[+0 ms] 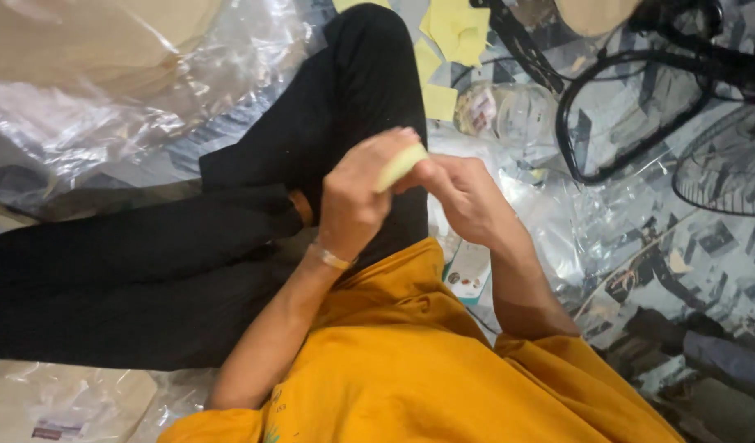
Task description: The person places flatbreads into plastic bags and applies adhesive labels to the packaging.
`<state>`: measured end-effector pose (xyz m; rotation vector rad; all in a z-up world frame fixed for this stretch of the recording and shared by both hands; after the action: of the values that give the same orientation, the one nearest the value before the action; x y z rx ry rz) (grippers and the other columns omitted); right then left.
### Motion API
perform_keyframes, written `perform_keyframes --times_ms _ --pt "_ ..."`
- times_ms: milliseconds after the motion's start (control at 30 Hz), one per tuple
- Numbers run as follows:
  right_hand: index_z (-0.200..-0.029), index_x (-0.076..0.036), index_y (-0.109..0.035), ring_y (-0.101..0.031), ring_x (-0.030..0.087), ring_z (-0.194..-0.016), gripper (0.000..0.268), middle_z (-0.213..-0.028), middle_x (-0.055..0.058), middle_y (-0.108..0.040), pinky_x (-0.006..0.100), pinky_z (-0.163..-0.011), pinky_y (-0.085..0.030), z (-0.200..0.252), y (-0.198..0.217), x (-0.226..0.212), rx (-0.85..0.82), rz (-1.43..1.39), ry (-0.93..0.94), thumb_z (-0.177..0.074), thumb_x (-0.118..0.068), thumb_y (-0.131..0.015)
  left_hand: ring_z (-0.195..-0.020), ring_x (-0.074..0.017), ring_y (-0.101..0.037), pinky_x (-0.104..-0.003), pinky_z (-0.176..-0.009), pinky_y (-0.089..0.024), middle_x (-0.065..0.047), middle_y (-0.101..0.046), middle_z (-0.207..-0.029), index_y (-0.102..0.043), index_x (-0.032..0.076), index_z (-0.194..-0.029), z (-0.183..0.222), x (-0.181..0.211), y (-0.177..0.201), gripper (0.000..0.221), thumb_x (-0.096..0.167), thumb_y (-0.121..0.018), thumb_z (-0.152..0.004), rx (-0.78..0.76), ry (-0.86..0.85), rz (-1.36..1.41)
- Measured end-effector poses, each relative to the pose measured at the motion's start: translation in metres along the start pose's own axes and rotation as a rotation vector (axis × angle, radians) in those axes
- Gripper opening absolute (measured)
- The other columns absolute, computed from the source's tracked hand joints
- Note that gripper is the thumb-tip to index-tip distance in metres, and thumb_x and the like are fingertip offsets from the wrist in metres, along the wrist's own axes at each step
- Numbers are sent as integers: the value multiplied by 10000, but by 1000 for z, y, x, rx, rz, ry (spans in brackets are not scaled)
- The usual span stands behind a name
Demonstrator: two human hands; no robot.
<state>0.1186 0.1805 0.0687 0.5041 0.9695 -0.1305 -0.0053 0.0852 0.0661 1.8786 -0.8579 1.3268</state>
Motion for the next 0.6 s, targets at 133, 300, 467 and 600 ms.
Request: perform_keyframes --times_ms 133,300,467,600 --pt "-1291 8 -610 -673 109 -877 314 -958 38 -707 250 -810 -555 -18 -1 -1 97 -346 -14 -1062 -206 -605 -977 -207 -796 -292 -854 -606 -86 -784 -1072 -707 15 -1180 5 -21 26 161 114 -655 -1064 155 354 142" --pt "-1115 6 -617 -637 91 -845 136 -935 31 -679 236 -777 -506 -30 -13 8 82 -387 16 -1054 -110 -654 -933 -98 -723 -261 -845 -596 -79 -757 -1006 -671 -8 -1176 16 -33 29 200 165 -647 -1078 220 458 394" --pt "-1086 -8 -590 -639 100 -861 94 -936 34 -675 242 -809 -512 -32 -24 16 80 -556 27 -1066 -94 -623 -911 -96 -743 -249 -817 -602 -65 -769 -993 -678 1 -1159 20 -32 30 203 174 -669 -1053 222 477 319" --pt "-1060 -10 -589 -645 133 -845 94 -913 50 -664 291 -825 -535 -36 -17 32 258 -790 23 -1064 -96 -627 -1001 -60 -680 -219 -912 -555 -13 -665 -1147 -424 117 -1375 5 -9 34 483 182 -675 -968 330 418 796"
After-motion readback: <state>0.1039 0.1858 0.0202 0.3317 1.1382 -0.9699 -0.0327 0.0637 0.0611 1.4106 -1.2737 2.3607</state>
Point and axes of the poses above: each hand's wrist, its own z-axis away from the middle knuckle, its own y-axis out of the back of the hand, x = y × z, the point moved 8 cm from there along -z, towards the middle knuckle
